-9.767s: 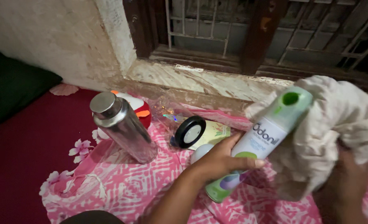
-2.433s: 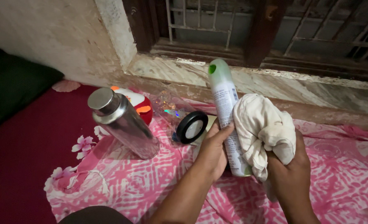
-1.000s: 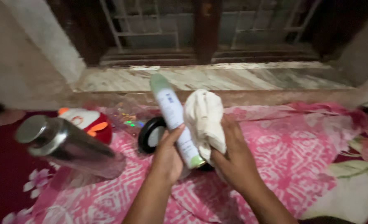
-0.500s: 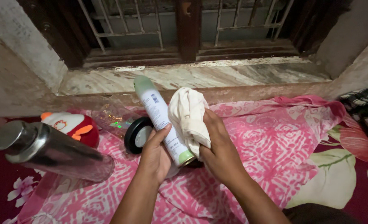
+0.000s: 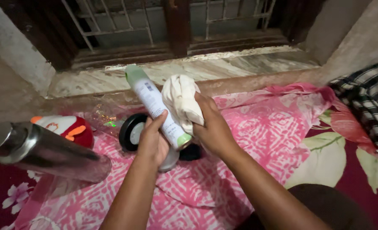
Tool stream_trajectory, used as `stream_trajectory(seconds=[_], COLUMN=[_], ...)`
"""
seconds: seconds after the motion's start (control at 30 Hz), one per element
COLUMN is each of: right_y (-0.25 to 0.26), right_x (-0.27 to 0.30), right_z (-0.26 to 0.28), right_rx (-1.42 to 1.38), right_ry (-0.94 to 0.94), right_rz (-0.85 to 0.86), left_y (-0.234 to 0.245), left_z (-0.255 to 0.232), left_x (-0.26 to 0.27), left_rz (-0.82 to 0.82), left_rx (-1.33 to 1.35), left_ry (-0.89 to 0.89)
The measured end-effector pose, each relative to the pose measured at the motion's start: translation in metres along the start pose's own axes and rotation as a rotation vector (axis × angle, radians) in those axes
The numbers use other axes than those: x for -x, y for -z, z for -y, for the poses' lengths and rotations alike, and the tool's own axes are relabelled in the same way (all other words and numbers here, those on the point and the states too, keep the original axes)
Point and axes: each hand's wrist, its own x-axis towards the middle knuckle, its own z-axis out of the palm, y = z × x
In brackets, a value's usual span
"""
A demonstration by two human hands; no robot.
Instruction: The person wipes several personal items with a white cloth, including a spray can, a small round container, a black device, and a glass jar with a black lid. The person also removes a white sticker from the jar lid during the process.
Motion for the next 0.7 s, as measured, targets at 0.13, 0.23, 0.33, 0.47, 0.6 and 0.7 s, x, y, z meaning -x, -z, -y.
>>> stream_trajectory(seconds=[0.13,0.23,0.33,0.47,0.6,0.7], right_y=[-0.007,-0.017,-0.022,-0.033,-0.038,-0.043], right_x=[-0.025,-0.035,-0.039,-0.04,-0.05,-0.054], right_z=[-0.008,-0.021,-0.037,-0.062,-0.082,-0.089], right_rx=[-0.073,-0.136,-0.207,-0.271,-0.286,-0.279], right_ry=[0.028,0.069,0.096,0.1,0.057,0.086], right_rz=[0.011,0.04,0.086,0.134,0.119,0.072], left_y=[-0.002,-0.002,-0.004,0.001,0.002,0.002], left_z=[-0.012,-0.017,-0.022,-0.024,-0.023,-0.02], left_x=[-0.015,-0.02,-0.025,-0.035,-0.049,-0.052], left_rz=[-0.011,0.028,0.009,0.038,0.076,0.009], left_rx=[-0.041,-0.103,-0.245,-0.315,-0.33,-0.359], left_ry=[-0.071,-0.123,-0.137,-0.111,-0.104,-0.076])
